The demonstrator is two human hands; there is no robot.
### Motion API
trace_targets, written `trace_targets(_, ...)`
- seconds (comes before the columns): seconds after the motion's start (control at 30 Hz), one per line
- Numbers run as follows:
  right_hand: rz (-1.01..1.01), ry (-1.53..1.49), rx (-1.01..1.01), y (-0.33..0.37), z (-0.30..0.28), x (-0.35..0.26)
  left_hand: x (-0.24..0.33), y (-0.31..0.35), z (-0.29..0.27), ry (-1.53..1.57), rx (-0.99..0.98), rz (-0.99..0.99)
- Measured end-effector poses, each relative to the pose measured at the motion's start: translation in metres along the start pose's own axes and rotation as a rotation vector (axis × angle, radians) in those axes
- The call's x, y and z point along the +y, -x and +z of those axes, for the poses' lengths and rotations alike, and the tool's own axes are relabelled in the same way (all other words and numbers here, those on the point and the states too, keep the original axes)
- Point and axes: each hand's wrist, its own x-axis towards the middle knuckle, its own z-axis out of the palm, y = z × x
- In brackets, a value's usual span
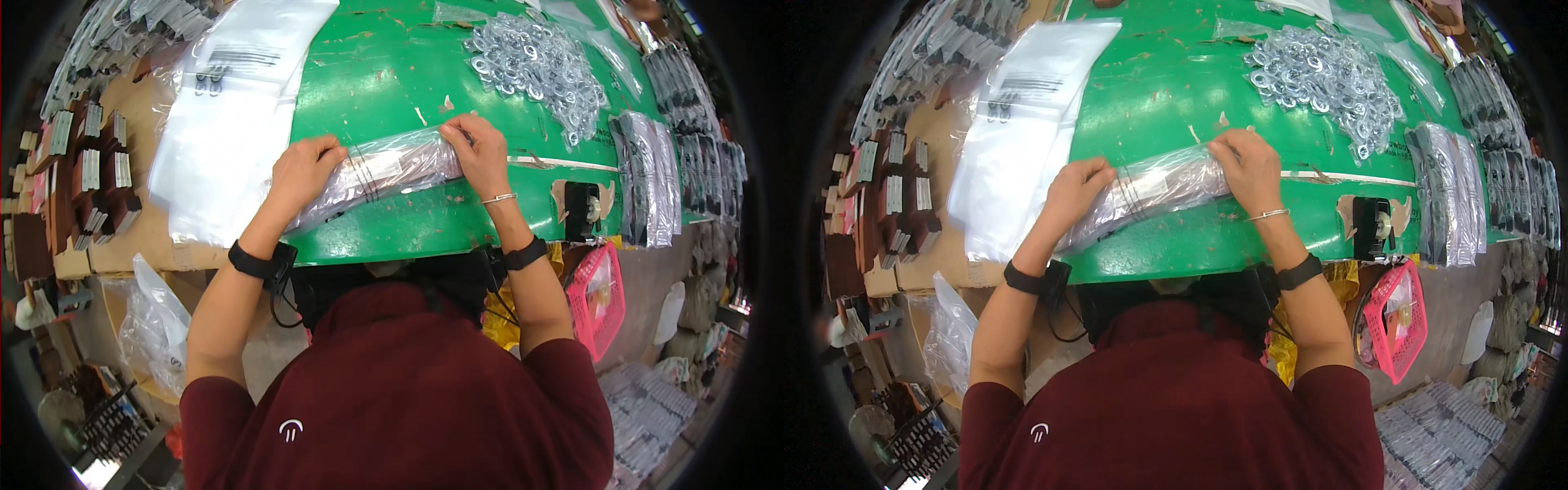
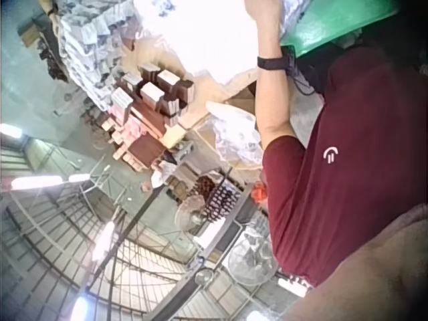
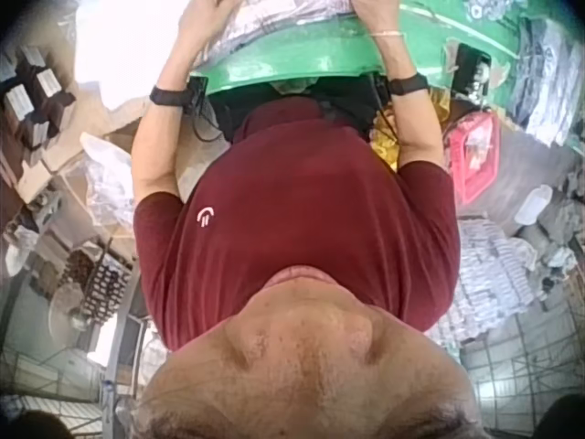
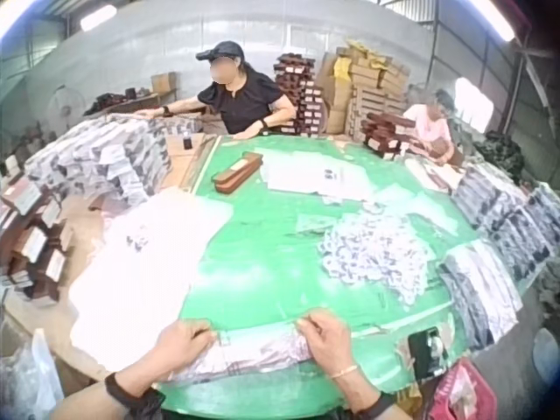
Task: The recorder is packaging small wooden furniture components and metal hardware into plastic bags at a manufacturing facility.
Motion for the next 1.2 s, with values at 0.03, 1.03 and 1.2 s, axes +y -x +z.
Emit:
trace_targets(0.03, 0.000, 0.017, 0.006, 0.000, 0.000, 0.000, -0.002, -0.004, -0.001, 0.012, -0.058, 0.006)
trace_targets(1.03, -0.106, -0.228, 0.370, 0.046, -0.036, 0.004, 0.063, 0.011, 0.008, -0.234, 0.317, 0.565)
trace_targets(1.2, -0.033, -0.280, 0.301, 0.064, -0.047, 0.019, 0.068, 0.024, 0.038, -0.297, 0.414, 0.554)
